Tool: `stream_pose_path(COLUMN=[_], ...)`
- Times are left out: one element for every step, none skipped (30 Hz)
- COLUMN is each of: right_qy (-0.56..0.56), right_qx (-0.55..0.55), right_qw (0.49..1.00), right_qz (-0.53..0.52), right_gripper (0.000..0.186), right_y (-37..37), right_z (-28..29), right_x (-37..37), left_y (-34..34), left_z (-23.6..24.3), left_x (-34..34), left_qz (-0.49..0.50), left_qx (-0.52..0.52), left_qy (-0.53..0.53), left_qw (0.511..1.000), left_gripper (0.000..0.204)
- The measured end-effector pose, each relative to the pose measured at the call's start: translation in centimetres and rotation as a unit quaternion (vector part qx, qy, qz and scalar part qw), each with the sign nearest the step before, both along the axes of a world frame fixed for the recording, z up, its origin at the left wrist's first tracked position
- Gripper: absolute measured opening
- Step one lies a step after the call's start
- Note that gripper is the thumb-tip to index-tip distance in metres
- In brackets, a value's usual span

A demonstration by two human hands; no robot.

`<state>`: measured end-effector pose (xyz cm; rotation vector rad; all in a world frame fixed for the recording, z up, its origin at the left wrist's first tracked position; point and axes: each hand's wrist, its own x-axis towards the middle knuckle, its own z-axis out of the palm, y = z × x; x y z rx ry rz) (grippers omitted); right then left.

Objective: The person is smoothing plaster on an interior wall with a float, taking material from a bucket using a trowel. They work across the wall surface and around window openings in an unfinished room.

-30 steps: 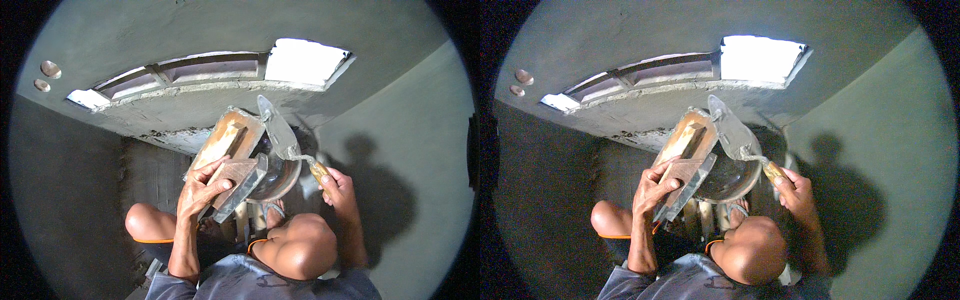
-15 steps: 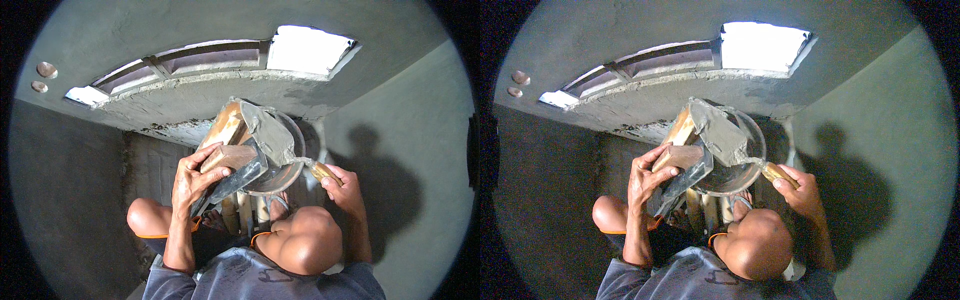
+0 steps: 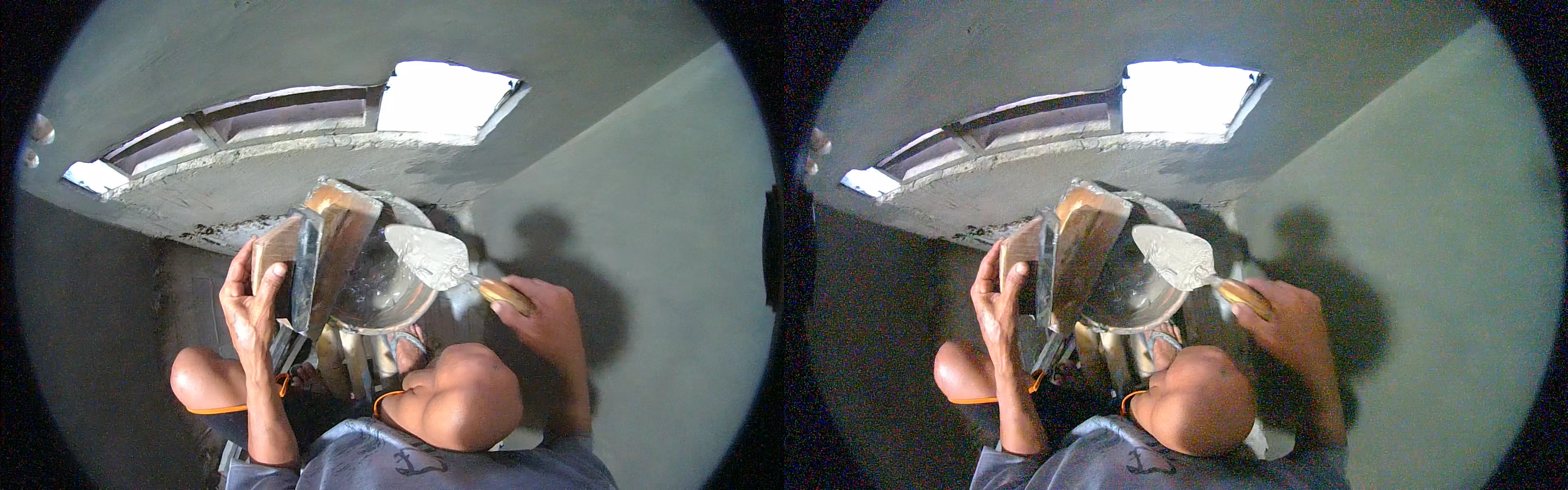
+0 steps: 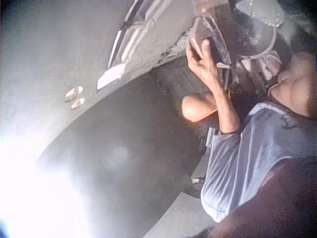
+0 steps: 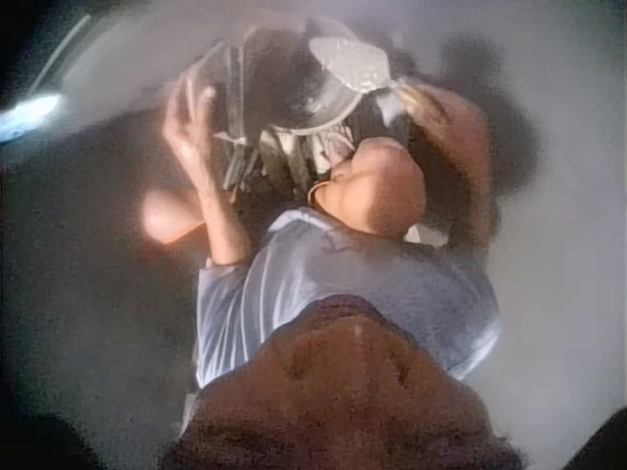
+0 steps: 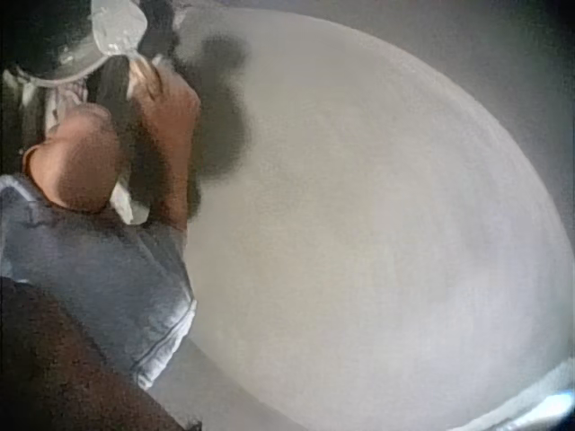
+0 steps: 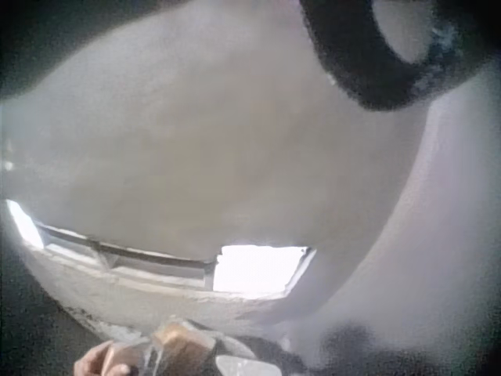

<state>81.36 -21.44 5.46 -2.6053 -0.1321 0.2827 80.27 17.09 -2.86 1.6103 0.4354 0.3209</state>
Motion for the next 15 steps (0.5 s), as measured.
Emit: stream_pose_path(right_qy=[-0.020,-0.042,-0.060,-0.079,-0.095,-0.079,-0.064,-0.051,-0.047,-0.041,-0.036,-0.030,0.001,0.009,0.016], right_qx=[-0.047,-0.091,-0.113,-0.130,-0.158,-0.187,-0.213,-0.237,-0.261,-0.287,-0.299,-0.313,-0.293,-0.262,-0.233], right_qw=[0.998,0.993,0.987,0.980,0.970,0.965,0.960,0.955,0.949,0.942,0.938,0.934,0.942,0.952,0.962], right_qz=[0.031,0.059,0.092,0.130,0.159,0.164,0.167,0.169,0.173,0.171,0.172,0.170,0.164,0.155,0.145], right_gripper=[0.032,0.028,0.025,0.021,0.018,0.017,0.018,0.019,0.019,0.020,0.017,0.017,0.017,0.019,0.022], right_y=[0.6,1.3,2.3,3.7,4.6,5.6,6.5,7.5,8.5,9.0,9.8,10.3,10.6,10.2,9.4], right_z=[-0.1,-0.2,-0.3,-0.6,-0.6,-1.2,-2.4,-3.8,-5.3,-6.9,-8.6,-10.0,-10.8,-11.3,-11.4], right_x=[0.7,1.3,1.9,2.7,3.1,3.6,4.2,4.9,5.5,6.0,6.4,6.8,7.1,7.0,6.8], left_y=[-0.3,-0.8,-1.2,-1.3,-2.0,-2.4,-3.2,-3.9,-4.2,-5.2,-5.5,-5.6,-6.0,-6.5,-7.3], left_z=[0.4,0.5,0.3,0.4,0.4,-0.1,0.5,1.2,1.2,1.5,1.2,0.7,0.8,1.1,1.7], left_x=[-0.1,0.1,0.1,0.1,0.4,0.8,1.1,1.2,1.5,1.9,2.2,2.7,3.1,3.7,4.5], left_qz=[0.003,0.000,-0.001,0.003,-0.014,-0.030,-0.039,-0.048,-0.055,-0.063,-0.072,-0.083,-0.099,-0.121,-0.139], left_qx=[0.018,-0.011,-0.040,-0.064,-0.096,-0.129,-0.130,-0.130,-0.135,-0.167,-0.167,-0.169,-0.164,-0.172,-0.188], left_qy=[-0.003,-0.010,-0.017,-0.024,-0.017,-0.021,-0.011,-0.003,-0.008,-0.026,-0.030,-0.034,-0.029,-0.025,-0.034], left_qw=[1.000,1.000,0.999,0.998,0.995,0.991,0.991,0.990,0.989,0.984,0.983,0.982,0.981,0.977,0.972], left_gripper=[0.061,0.061,0.061,0.061,0.062,0.062,0.063,0.063,0.063,0.062,0.062,0.061,0.063,0.065,0.065])
